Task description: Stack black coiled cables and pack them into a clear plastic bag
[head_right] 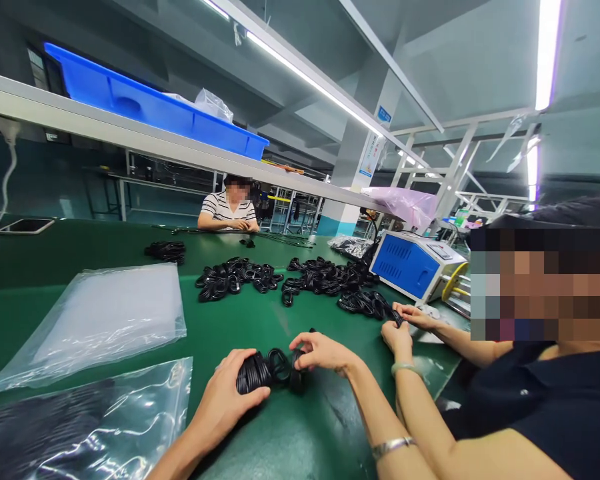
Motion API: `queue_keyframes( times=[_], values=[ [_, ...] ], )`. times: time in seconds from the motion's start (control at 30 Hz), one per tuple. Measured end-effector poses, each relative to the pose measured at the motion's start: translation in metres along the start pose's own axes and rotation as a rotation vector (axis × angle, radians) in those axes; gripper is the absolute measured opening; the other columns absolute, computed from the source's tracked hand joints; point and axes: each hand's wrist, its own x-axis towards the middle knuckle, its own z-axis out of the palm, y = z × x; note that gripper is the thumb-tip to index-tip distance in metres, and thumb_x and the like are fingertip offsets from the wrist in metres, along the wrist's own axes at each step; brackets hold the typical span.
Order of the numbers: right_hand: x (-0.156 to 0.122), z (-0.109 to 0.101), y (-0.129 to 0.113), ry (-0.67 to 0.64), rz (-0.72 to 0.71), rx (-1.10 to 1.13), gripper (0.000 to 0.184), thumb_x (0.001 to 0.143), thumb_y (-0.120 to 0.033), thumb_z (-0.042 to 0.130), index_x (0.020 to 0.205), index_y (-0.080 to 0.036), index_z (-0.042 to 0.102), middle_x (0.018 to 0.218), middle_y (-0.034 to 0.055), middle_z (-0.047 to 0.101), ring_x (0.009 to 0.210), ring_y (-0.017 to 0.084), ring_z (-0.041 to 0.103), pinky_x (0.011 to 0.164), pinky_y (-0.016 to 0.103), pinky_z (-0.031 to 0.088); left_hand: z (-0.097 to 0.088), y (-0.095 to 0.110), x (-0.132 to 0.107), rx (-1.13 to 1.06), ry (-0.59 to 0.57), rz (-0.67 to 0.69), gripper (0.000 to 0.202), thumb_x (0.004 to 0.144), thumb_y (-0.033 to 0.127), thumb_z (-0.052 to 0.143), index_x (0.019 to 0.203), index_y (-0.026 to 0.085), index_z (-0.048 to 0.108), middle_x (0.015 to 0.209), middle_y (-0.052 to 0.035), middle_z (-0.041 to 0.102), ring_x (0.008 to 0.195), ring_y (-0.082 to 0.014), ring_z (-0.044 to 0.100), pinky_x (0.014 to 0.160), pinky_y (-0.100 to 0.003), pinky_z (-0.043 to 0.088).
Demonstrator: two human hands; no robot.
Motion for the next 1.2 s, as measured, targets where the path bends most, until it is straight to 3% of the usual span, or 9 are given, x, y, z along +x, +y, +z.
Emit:
queue_keyframes(
  times=[0.13, 0.47, 0.63, 0.73, 0.83, 0.97, 1.1, 1.2],
  values=[
    [0.014, 0.018, 0.001, 0.025, -0.041, 0.117, 0.028, 0.060, -0.016, 0.061, 0.088, -0.016, 0.066, 0.061, -0.0024, 0.057, 0.058, 0.011, 0.051, 0.058, 0.023, 0.041, 0.000, -0.001, -0.001, -0.007, 0.000, 0.005, 0.050, 0.062, 0.029, 0.065, 0.110, 0.021, 0.053, 0.110, -0.0043, 0.056, 0.101, -0.0244, 0.051, 0.088, -0.036, 0.038],
    [0.009, 0.037, 0.008, 0.157, -0.107, 0.342, 0.032, 0.066, -0.022, 0.056, 0.098, -0.018, 0.059, 0.083, 0.0003, 0.059, 0.071, 0.010, 0.053, 0.059, 0.019, 0.038, 0.000, 0.001, -0.001, 0.002, 0.007, 0.013, 0.048, 0.063, 0.027, 0.065, 0.108, 0.021, 0.053, 0.109, -0.0047, 0.056, 0.100, -0.0253, 0.052, 0.087, -0.038, 0.038],
    [0.006, 0.036, -0.011, 0.173, -0.177, 0.287, 0.029, 0.065, -0.017, 0.057, 0.094, -0.018, 0.061, 0.084, -0.0009, 0.060, 0.078, 0.012, 0.052, 0.067, 0.022, 0.037, 0.000, 0.002, -0.002, -0.006, 0.002, 0.019, 0.048, 0.062, 0.027, 0.065, 0.109, 0.020, 0.053, 0.109, -0.0047, 0.056, 0.100, -0.0243, 0.051, 0.088, -0.037, 0.038],
    [0.005, 0.036, -0.023, 0.108, -0.213, 0.195, 0.028, 0.064, -0.016, 0.058, 0.091, -0.019, 0.064, 0.080, -0.0015, 0.061, 0.076, 0.013, 0.052, 0.068, 0.024, 0.037, 0.000, 0.002, -0.001, -0.005, 0.004, 0.010, 0.049, 0.062, 0.028, 0.066, 0.109, 0.019, 0.053, 0.108, -0.0047, 0.056, 0.100, -0.0239, 0.050, 0.087, -0.036, 0.037],
    [0.011, 0.039, -0.026, 0.113, -0.148, 0.264, 0.026, 0.060, -0.015, 0.062, 0.085, -0.019, 0.066, 0.075, -0.0017, 0.062, 0.070, 0.013, 0.051, 0.063, 0.023, 0.036, 0.000, 0.003, 0.000, -0.006, 0.012, 0.006, 0.049, 0.063, 0.029, 0.065, 0.109, 0.021, 0.053, 0.108, -0.0043, 0.056, 0.099, -0.0243, 0.051, 0.086, -0.036, 0.038],
    [0.026, 0.044, -0.014, 0.205, -0.029, 0.445, 0.022, 0.064, -0.026, 0.057, 0.084, -0.018, 0.064, 0.072, 0.0012, 0.064, 0.064, 0.014, 0.054, 0.059, 0.025, 0.037, 0.000, 0.002, -0.001, -0.005, 0.011, 0.021, 0.048, 0.063, 0.028, 0.065, 0.108, 0.021, 0.053, 0.107, -0.0043, 0.057, 0.099, -0.0243, 0.051, 0.086, -0.036, 0.038],
    [0.037, 0.049, -0.003, 0.243, 0.022, 0.476, 0.022, 0.061, -0.027, 0.057, 0.078, -0.016, 0.066, 0.062, 0.0006, 0.061, 0.054, 0.011, 0.047, 0.051, 0.023, 0.031, 0.001, 0.001, -0.001, -0.004, 0.010, 0.018, 0.047, 0.062, 0.027, 0.065, 0.107, 0.020, 0.053, 0.107, -0.0041, 0.057, 0.098, -0.0237, 0.050, 0.086, -0.036, 0.038],
    [0.043, 0.053, -0.002, 0.264, 0.003, 0.453, 0.020, 0.060, -0.026, 0.058, 0.073, -0.015, 0.068, 0.063, 0.0009, 0.061, 0.058, 0.012, 0.046, 0.053, 0.023, 0.030, 0.004, 0.001, -0.001, -0.006, 0.033, 0.012, 0.047, 0.062, 0.027, 0.065, 0.107, 0.019, 0.053, 0.106, -0.0043, 0.056, 0.098, -0.0236, 0.050, 0.087, -0.036, 0.037]
  ],
)
